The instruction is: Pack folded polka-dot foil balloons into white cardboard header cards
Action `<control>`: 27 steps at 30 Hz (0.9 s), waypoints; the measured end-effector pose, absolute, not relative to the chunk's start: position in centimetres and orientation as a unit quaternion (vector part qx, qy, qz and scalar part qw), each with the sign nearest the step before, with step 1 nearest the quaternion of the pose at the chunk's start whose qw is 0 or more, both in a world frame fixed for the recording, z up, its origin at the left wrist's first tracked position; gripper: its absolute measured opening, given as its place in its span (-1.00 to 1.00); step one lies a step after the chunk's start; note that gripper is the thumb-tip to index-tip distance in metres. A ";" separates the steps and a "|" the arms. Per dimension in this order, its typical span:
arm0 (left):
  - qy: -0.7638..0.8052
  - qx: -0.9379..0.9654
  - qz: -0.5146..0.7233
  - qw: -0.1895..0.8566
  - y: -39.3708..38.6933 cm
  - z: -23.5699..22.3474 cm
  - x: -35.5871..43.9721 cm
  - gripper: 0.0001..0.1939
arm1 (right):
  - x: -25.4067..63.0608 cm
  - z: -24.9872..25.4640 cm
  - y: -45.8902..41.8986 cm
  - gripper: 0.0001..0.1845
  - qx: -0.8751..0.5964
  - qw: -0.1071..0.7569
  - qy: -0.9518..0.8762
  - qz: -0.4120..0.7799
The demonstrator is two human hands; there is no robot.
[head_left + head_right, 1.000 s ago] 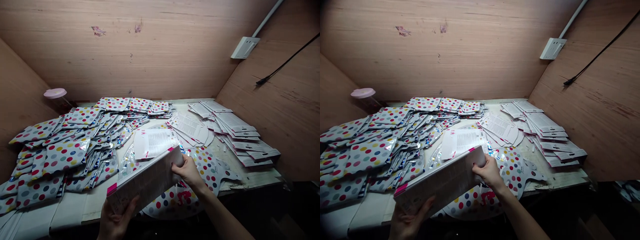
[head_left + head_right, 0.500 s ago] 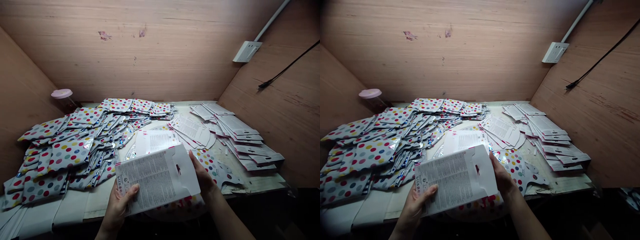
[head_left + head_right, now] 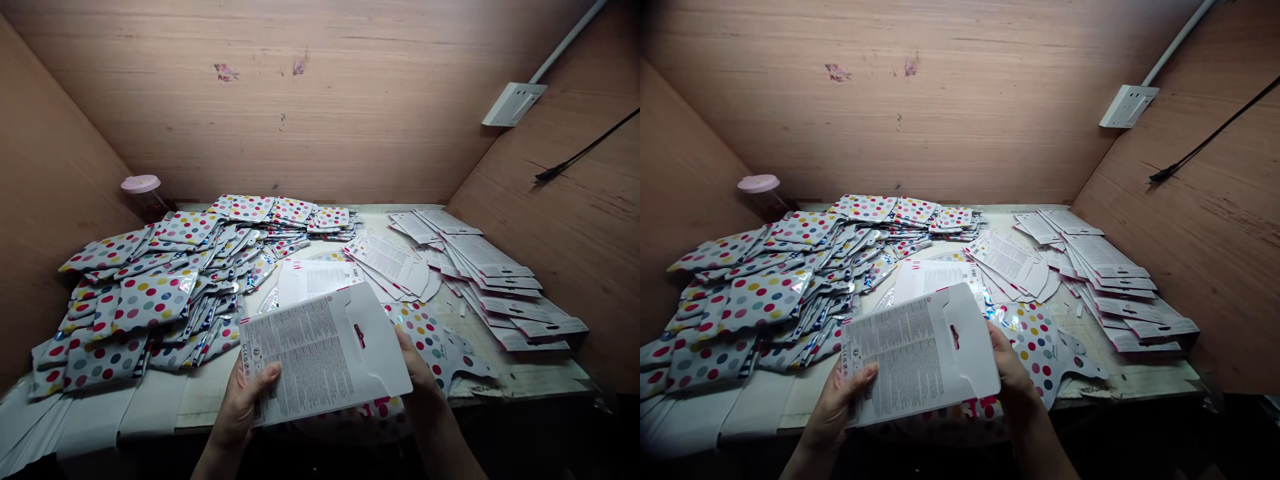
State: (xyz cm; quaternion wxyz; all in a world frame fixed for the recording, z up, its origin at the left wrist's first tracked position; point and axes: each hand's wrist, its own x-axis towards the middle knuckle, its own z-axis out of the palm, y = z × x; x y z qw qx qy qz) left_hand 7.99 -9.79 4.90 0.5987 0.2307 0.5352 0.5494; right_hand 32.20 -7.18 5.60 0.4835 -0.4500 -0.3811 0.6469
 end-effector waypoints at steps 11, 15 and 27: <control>0.548 0.234 0.547 0.589 -9.8 5.2 7.4 -0.29 | 36.5 4.6 -6.3 -0.67 -0.486 0.383 -0.533 0.577; 0.554 0.250 0.549 0.573 -9.6 4.9 7.1 -0.29 | 36.6 5.2 -5.8 -0.63 -0.472 0.436 -0.482 0.595; 0.576 0.277 0.557 0.531 -9.9 4.9 6.9 -0.34 | 33.3 6.1 -5.9 -0.70 -0.387 0.429 -0.243 0.780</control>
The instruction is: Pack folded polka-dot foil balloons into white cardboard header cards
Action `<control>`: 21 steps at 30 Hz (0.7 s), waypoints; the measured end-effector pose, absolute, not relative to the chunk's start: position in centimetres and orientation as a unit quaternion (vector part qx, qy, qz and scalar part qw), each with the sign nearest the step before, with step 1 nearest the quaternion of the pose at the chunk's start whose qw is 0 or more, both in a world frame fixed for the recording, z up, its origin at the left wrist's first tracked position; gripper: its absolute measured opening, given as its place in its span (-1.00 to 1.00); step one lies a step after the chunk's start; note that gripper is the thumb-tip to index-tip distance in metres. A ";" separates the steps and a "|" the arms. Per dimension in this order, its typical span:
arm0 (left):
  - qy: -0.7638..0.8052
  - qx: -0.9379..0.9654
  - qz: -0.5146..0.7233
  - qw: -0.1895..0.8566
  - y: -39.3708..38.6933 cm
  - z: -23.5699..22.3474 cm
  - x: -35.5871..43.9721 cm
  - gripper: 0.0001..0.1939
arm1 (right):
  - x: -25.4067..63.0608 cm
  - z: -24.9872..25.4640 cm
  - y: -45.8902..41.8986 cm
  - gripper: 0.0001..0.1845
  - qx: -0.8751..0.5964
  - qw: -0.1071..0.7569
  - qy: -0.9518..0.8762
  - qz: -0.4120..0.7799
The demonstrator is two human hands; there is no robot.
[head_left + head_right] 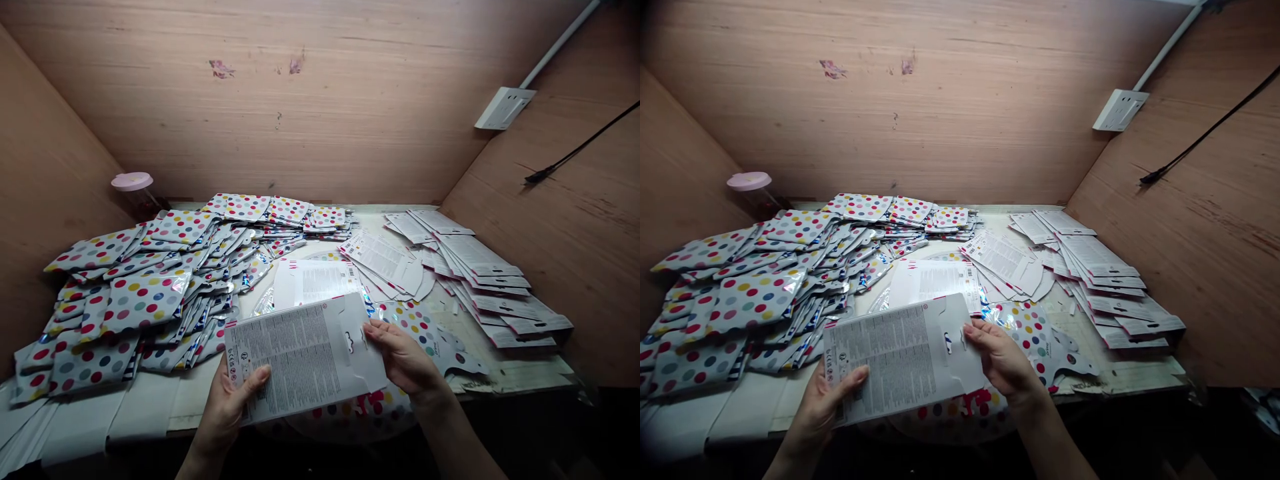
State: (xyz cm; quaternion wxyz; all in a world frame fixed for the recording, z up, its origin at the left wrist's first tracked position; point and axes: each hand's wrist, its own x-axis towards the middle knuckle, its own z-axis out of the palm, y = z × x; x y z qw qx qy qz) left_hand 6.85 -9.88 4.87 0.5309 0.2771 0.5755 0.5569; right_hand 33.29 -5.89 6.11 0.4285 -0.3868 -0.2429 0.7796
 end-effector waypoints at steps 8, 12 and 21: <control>0.571 0.282 0.554 0.537 -9.6 4.7 6.2 -0.32 | 32.2 6.6 -7.7 -0.49 -0.403 0.440 -0.366 0.714; 0.584 0.305 0.565 0.497 -9.8 4.5 6.0 -0.35 | 31.9 5.7 -7.3 -0.55 -0.574 0.493 -0.576 0.308; 0.613 0.332 0.579 0.421 -10.6 4.9 7.8 -0.36 | 30.9 4.1 -6.1 -0.87 -0.582 0.429 -0.690 0.046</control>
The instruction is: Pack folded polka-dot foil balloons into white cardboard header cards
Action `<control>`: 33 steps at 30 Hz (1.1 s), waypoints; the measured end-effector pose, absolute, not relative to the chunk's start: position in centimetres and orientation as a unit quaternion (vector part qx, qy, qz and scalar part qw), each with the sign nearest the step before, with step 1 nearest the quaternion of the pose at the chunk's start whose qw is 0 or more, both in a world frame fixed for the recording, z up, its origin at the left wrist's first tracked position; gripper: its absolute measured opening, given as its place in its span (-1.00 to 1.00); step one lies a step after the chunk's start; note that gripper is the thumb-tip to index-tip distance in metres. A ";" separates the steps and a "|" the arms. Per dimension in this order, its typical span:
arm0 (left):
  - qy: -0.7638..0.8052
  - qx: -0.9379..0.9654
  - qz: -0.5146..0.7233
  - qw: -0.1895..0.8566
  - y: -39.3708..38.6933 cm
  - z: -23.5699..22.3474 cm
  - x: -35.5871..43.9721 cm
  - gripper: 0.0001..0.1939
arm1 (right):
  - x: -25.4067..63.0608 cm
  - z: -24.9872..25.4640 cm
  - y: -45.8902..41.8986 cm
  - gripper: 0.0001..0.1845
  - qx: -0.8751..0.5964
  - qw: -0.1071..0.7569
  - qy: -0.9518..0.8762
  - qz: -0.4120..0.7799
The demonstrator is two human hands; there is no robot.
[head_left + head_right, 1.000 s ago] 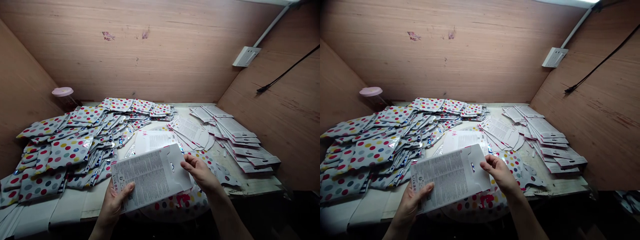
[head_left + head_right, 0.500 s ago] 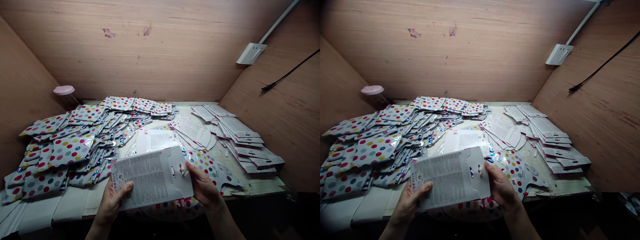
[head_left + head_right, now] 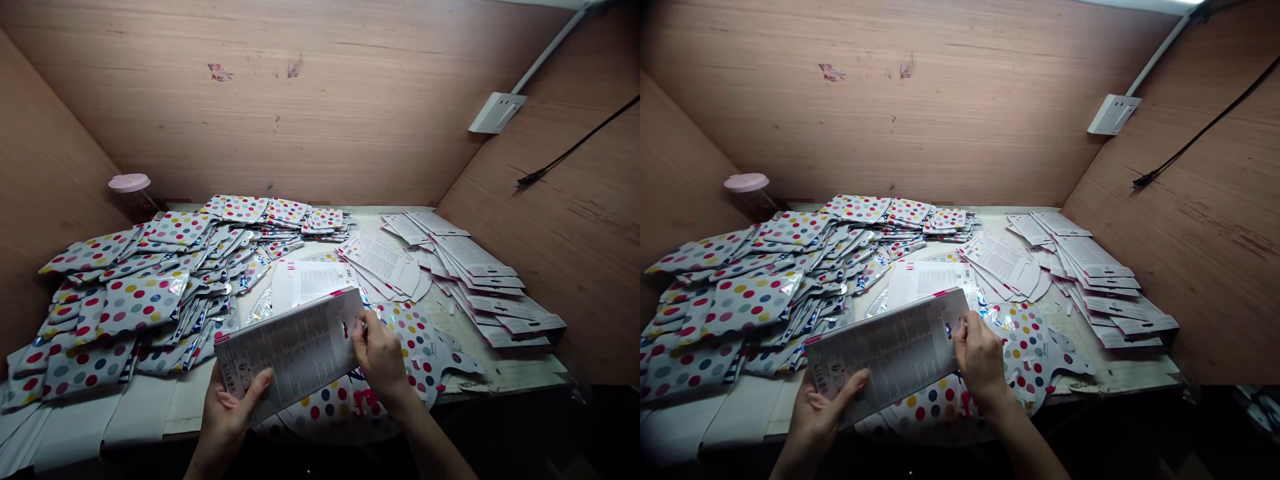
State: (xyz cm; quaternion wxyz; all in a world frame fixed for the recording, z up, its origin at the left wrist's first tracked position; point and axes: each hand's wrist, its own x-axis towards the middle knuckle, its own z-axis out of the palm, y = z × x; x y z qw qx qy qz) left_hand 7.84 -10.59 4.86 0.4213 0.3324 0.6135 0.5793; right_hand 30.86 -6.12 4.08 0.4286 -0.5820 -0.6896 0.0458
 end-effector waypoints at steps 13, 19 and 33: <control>0.588 0.254 0.590 0.491 -9.1 4.3 7.3 -0.29 | 36.1 5.2 -9.4 -0.89 -0.530 0.454 -0.654 0.291; 0.586 0.245 0.576 0.514 -8.9 4.8 7.3 -0.31 | 39.7 4.8 -8.2 -0.71 -0.618 0.339 -0.585 0.401; 0.524 0.291 0.525 0.604 -6.2 6.0 11.7 -0.18 | 36.5 3.4 -7.1 -0.50 -0.475 0.469 -0.320 0.672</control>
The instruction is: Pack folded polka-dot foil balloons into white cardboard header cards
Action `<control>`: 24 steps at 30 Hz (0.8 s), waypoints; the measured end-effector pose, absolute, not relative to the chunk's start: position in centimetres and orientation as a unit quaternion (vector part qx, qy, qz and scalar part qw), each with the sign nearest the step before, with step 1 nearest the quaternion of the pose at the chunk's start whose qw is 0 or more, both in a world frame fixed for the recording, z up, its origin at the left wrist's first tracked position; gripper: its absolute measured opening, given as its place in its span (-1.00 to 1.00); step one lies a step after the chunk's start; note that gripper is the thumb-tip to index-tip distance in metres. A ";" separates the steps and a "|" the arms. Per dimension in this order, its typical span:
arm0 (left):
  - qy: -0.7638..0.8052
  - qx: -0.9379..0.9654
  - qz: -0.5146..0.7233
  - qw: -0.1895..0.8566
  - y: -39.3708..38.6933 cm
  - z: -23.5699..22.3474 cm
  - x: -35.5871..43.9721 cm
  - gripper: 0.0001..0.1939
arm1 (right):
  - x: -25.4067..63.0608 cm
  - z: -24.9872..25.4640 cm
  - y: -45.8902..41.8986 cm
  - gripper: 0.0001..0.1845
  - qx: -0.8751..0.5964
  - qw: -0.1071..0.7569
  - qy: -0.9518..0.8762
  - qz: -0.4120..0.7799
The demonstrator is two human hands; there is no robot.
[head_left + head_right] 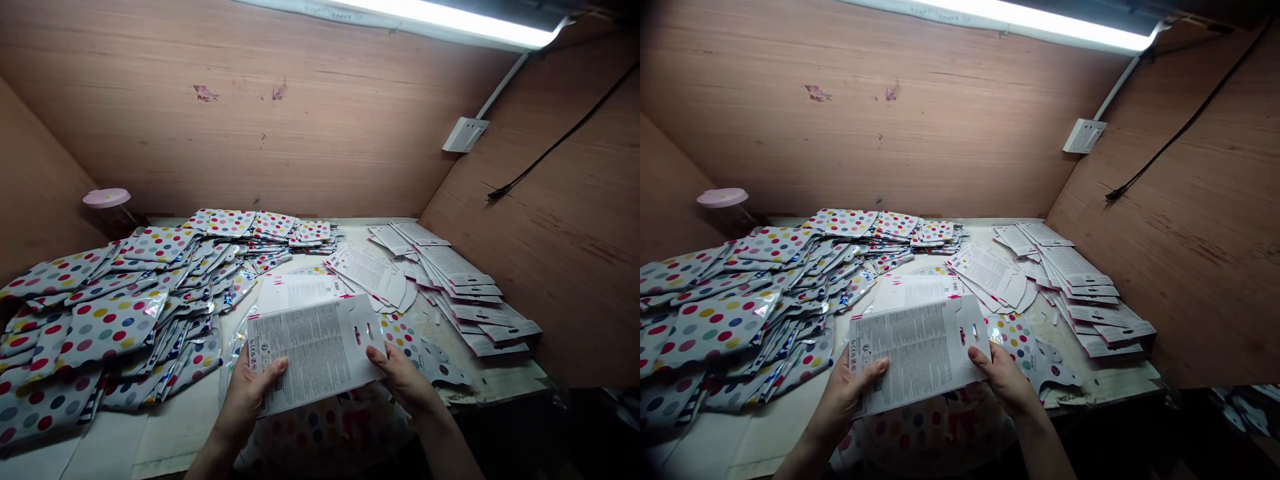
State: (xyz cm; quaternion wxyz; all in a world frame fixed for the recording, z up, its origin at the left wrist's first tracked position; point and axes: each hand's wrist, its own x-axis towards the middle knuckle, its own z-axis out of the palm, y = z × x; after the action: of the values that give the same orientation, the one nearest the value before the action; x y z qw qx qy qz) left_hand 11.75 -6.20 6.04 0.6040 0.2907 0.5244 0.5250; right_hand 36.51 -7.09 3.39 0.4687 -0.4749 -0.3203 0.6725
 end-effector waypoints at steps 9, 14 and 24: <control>0.693 0.496 0.371 0.370 2.6 3.2 9.8 -0.10 | 42.8 5.0 3.9 -0.49 -0.680 0.575 -0.266 0.369; 0.736 0.491 0.332 0.326 6.7 1.2 10.0 -0.08 | 45.0 3.1 8.4 -0.52 -0.789 0.471 -0.278 0.279; 0.620 0.384 0.372 0.574 -2.7 4.6 12.7 -0.49 | 38.7 3.5 8.8 -0.55 -0.696 0.239 -0.655 0.169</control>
State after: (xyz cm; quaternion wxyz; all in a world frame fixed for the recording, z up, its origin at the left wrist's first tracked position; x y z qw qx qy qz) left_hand 12.74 -2.73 4.60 0.5742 0.3839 0.6199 0.3723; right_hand 38.68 8.81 3.46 0.2393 -0.6961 -0.6555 0.1688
